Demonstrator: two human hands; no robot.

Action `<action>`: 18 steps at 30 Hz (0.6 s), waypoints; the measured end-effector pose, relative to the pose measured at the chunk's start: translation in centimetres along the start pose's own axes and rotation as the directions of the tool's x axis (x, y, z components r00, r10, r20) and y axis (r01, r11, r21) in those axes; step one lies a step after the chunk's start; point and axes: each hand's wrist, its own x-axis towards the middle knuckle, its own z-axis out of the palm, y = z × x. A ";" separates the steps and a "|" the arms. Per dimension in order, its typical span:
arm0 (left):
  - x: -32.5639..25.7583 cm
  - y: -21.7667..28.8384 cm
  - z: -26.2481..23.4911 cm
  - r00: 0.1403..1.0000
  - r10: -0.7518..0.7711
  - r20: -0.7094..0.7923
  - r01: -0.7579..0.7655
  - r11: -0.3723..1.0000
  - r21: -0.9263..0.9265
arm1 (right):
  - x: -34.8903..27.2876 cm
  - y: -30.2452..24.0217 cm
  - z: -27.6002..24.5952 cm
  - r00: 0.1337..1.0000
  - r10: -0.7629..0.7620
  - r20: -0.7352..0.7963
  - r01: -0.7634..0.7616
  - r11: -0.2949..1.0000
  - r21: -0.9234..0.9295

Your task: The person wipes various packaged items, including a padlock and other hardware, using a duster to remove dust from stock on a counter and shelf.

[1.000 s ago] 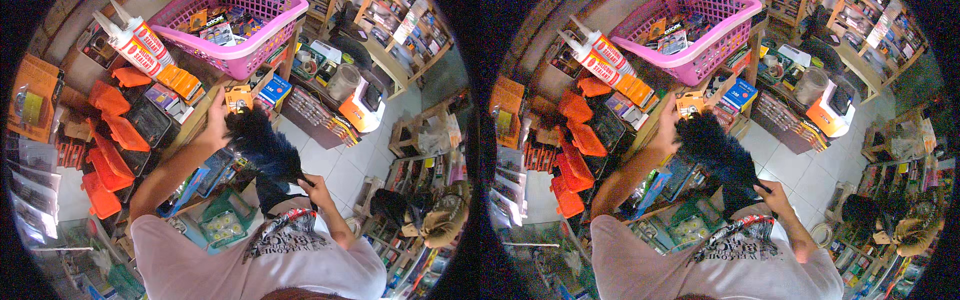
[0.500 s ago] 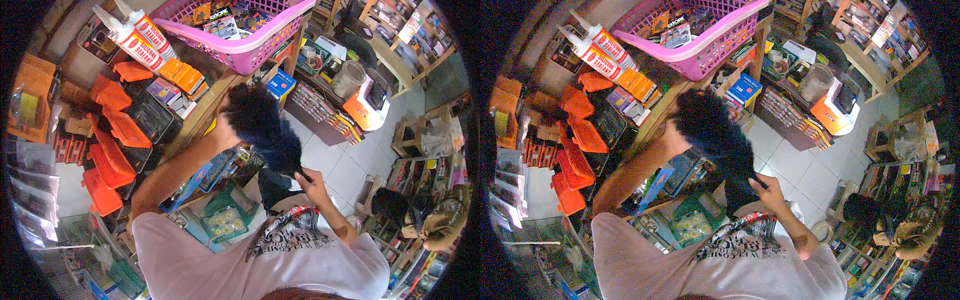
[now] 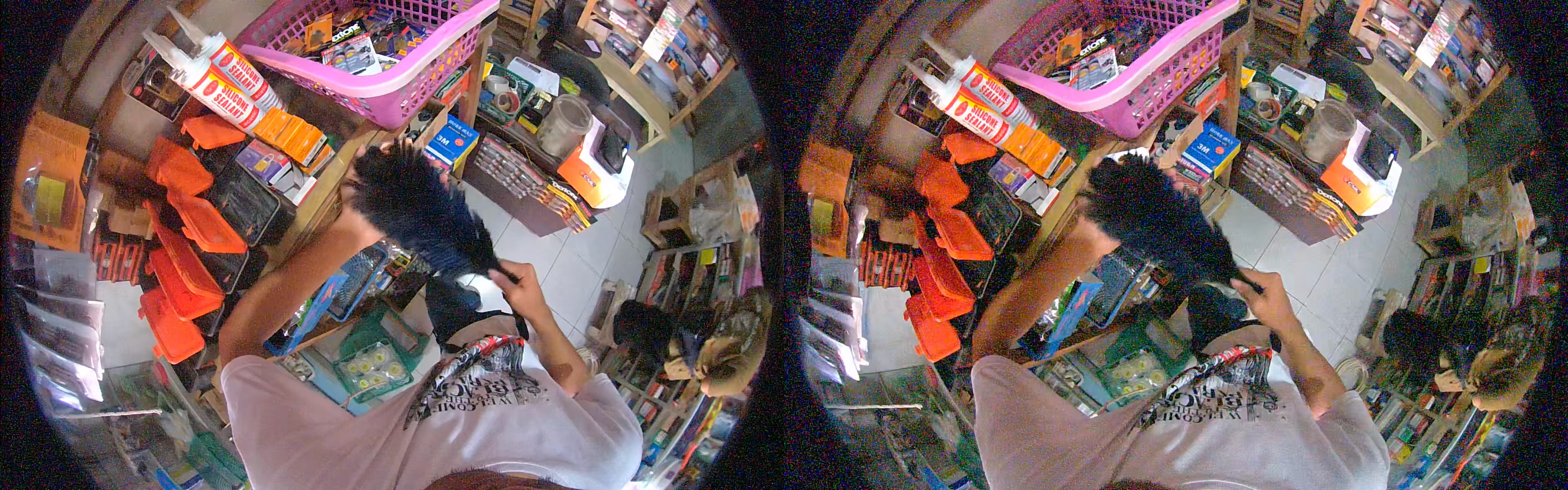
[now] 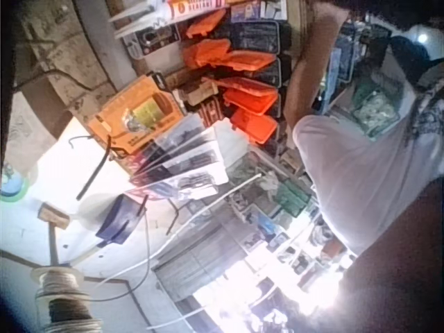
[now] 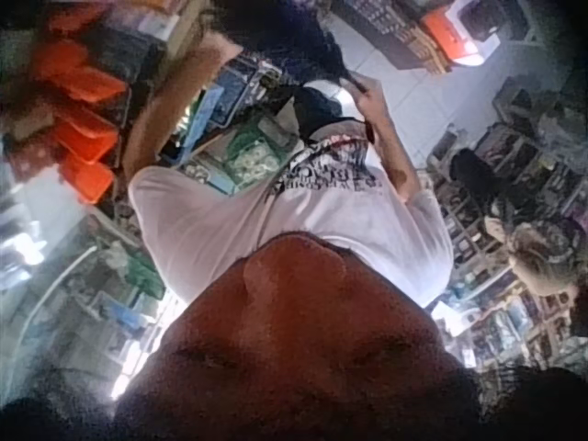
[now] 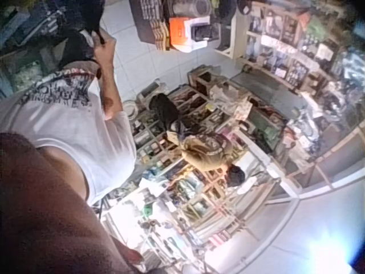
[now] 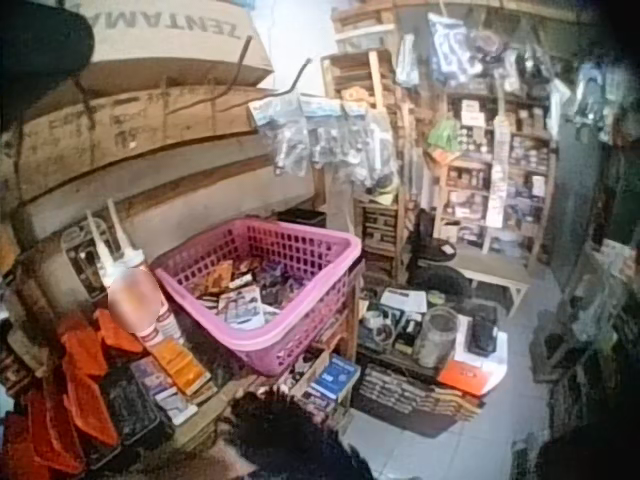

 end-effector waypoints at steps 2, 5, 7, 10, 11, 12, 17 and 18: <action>0.4 -0.1 2.5 0.979 0.037 -0.201 -0.030 0.999 0.040 | 0.1 0.3 -0.3 0.998 0.049 -0.043 -0.048 0.998 0.039; 0.0 0.6 0.5 0.987 0.065 -0.144 -0.053 0.995 0.082 | 0.2 -0.1 -0.8 0.998 0.053 -0.015 -0.052 0.998 0.046; -0.3 0.4 1.6 0.995 0.028 -0.095 -0.024 0.999 0.045 | 0.2 -0.3 -0.8 0.999 0.037 0.018 -0.037 0.999 0.024; -0.1 0.3 1.8 0.984 0.034 -0.173 -0.016 0.994 0.107 | 0.4 -0.6 -0.6 0.991 0.022 -0.131 -0.001 0.988 0.156; -0.3 0.4 1.2 0.984 0.037 -0.173 -0.018 0.994 0.109 | 0.4 -0.3 -0.9 0.998 0.027 -0.064 -0.022 0.996 0.082; -0.5 0.4 1.0 0.984 0.049 -0.171 -0.034 0.995 0.091 | 0.3 -0.2 -1.1 0.999 0.040 -0.001 -0.040 0.999 0.006; 0.1 0.4 1.3 0.983 0.060 -0.171 -0.041 0.993 0.114 | 0.2 -0.2 -0.7 0.995 0.085 -0.042 -0.081 0.993 0.087; 0.1 0.3 1.4 0.984 0.058 -0.170 -0.039 0.993 0.115 | 0.2 -0.3 -0.7 0.997 0.070 0.009 -0.071 0.996 0.055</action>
